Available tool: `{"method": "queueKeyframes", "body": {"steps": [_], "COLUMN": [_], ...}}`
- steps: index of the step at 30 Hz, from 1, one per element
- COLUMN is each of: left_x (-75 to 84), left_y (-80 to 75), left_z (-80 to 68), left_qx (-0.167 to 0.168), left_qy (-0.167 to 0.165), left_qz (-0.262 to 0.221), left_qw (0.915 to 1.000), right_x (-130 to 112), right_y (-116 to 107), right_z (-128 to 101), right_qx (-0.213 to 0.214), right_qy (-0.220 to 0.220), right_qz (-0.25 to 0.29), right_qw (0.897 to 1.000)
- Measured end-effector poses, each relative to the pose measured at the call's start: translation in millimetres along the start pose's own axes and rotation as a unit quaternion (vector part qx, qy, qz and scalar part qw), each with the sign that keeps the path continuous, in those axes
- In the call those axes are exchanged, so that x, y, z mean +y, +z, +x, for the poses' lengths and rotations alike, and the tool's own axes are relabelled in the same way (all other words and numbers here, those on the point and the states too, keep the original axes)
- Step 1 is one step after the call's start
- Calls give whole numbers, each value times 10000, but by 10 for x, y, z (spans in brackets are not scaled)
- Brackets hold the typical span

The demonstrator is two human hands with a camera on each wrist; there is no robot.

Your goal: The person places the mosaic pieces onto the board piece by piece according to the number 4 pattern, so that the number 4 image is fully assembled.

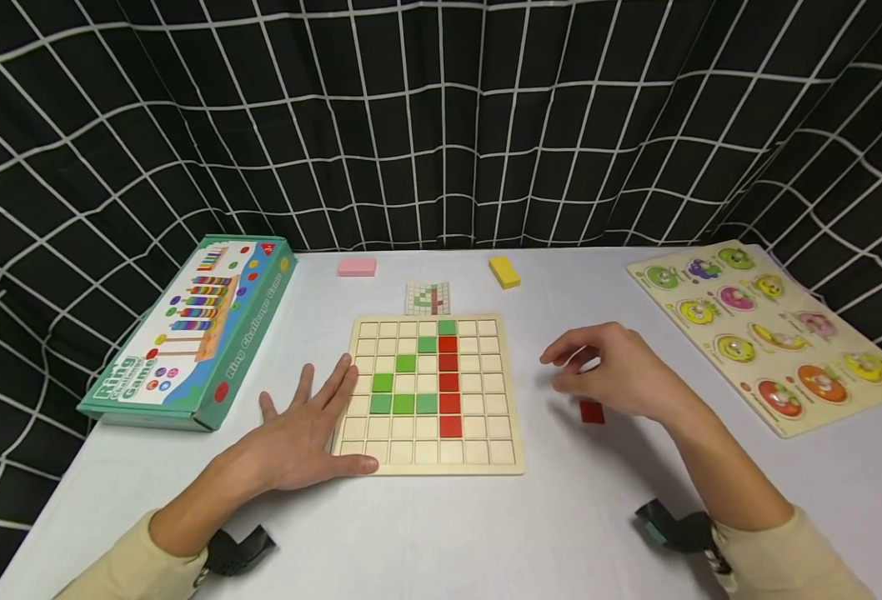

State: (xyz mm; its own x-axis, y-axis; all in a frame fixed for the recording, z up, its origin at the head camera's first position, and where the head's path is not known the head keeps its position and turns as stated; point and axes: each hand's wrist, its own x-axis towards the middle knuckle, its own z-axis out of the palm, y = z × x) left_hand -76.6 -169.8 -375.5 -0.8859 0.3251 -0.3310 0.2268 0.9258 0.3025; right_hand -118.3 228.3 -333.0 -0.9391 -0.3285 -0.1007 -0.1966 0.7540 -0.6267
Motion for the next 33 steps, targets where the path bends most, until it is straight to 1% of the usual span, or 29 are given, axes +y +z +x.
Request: {"method": "queueKeyframes", "body": {"steps": [5, 8, 12, 15, 19, 27, 33], "left_x": [2, 4, 10, 9, 5, 5, 6], "left_y": [-4, -2, 6, 9, 5, -4, -5], "left_z": [1, 2, 6, 6, 6, 7, 7], "left_qx": [1, -1, -17, -32, -30, -44, -50], "left_qy": [-8, -4, -9, -27, -53, -63, -79], "left_qz": [71, 61, 71, 139, 129, 85, 89], "left_qw": [10000, 10000, 10000, 9999, 9999, 9999, 9999], "right_x": [100, 144, 197, 229, 268, 366, 449], "right_y": [-61, -90, -121, -137, -147, -147, -114], "right_z": [-14, -15, -22, -27, -16, 16, 41], "right_qx": [24, -47, -119, -118, -123, -264, -386], "right_qy": [149, 275, 307, 306, 347, 454, 756], "right_qz": [-62, 30, 147, 131, 115, 381, 533], "right_qw": [9999, 9996, 9993, 9994, 9993, 9979, 9950]}}
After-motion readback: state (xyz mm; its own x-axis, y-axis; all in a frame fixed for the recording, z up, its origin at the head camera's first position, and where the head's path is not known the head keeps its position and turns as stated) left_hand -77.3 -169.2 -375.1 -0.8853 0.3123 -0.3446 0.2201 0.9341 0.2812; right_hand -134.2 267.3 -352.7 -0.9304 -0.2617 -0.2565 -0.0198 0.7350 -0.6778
